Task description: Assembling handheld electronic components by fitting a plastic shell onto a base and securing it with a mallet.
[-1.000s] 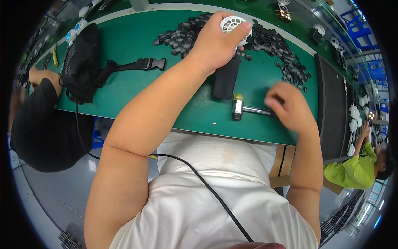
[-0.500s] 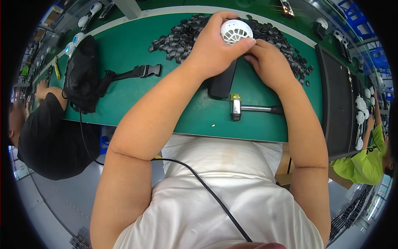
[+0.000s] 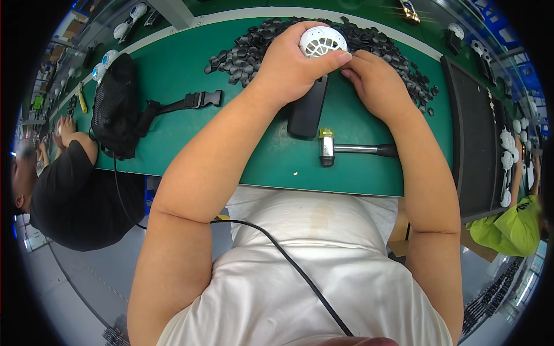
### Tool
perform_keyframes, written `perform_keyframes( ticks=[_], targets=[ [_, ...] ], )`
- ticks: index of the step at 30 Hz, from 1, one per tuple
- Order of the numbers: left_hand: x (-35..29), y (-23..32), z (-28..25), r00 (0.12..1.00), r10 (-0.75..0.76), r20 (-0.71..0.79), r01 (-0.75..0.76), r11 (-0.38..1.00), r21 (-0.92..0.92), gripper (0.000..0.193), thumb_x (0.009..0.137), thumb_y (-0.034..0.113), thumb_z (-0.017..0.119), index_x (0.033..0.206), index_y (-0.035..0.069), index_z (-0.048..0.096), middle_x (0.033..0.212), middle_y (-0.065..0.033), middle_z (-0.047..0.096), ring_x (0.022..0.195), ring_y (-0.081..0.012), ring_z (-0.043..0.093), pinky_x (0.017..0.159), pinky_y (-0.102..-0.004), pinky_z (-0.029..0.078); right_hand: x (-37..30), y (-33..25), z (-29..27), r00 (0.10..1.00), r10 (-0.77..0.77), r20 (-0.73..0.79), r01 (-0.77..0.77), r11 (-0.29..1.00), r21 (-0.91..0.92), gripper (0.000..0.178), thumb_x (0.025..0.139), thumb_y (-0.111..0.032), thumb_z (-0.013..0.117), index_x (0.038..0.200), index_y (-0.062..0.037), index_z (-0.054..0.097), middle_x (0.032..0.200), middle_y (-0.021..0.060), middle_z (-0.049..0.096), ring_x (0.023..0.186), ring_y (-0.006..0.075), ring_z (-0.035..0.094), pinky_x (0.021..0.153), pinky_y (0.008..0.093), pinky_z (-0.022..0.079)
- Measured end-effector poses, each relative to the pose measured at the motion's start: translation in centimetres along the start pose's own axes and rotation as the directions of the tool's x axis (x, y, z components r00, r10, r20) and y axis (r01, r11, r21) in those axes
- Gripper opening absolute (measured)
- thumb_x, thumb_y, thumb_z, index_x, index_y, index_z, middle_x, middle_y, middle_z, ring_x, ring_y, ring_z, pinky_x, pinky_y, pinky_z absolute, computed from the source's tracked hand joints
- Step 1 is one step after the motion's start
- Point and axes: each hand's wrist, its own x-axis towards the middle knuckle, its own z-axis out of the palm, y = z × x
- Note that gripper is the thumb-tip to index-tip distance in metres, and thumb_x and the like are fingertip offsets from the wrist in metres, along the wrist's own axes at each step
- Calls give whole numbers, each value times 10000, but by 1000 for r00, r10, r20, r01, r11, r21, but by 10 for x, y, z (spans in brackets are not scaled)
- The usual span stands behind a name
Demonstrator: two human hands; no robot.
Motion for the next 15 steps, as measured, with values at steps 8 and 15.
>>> perform_keyframes(
  ticks=[8, 15],
  targets=[
    [2, -5, 1, 985, 166, 55, -173, 964, 201, 554, 802, 204, 868, 1281, 46, 639, 1072, -96, 714, 860, -153, 663, 765, -265, 543, -2, -2, -13, 984, 145, -99, -128, 978, 164, 127, 993, -146, 637, 1035, -47, 706, 914, 58, 674, 793, 243, 625, 738, 352, 517],
    [-1, -4, 0, 970, 185, 161, -222, 941, 256, 530, 770, 204, 870, 1233, 74, 648, 1033, -70, 704, 817, -172, 643, 742, -286, 527, -8, -9, -32, 970, 226, -89, -130, 792, 596, 124, 994, -154, 649, 979, -38, 691, 838, 41, 654, 731, 201, 546, 673, 315, 444]
  ],
)
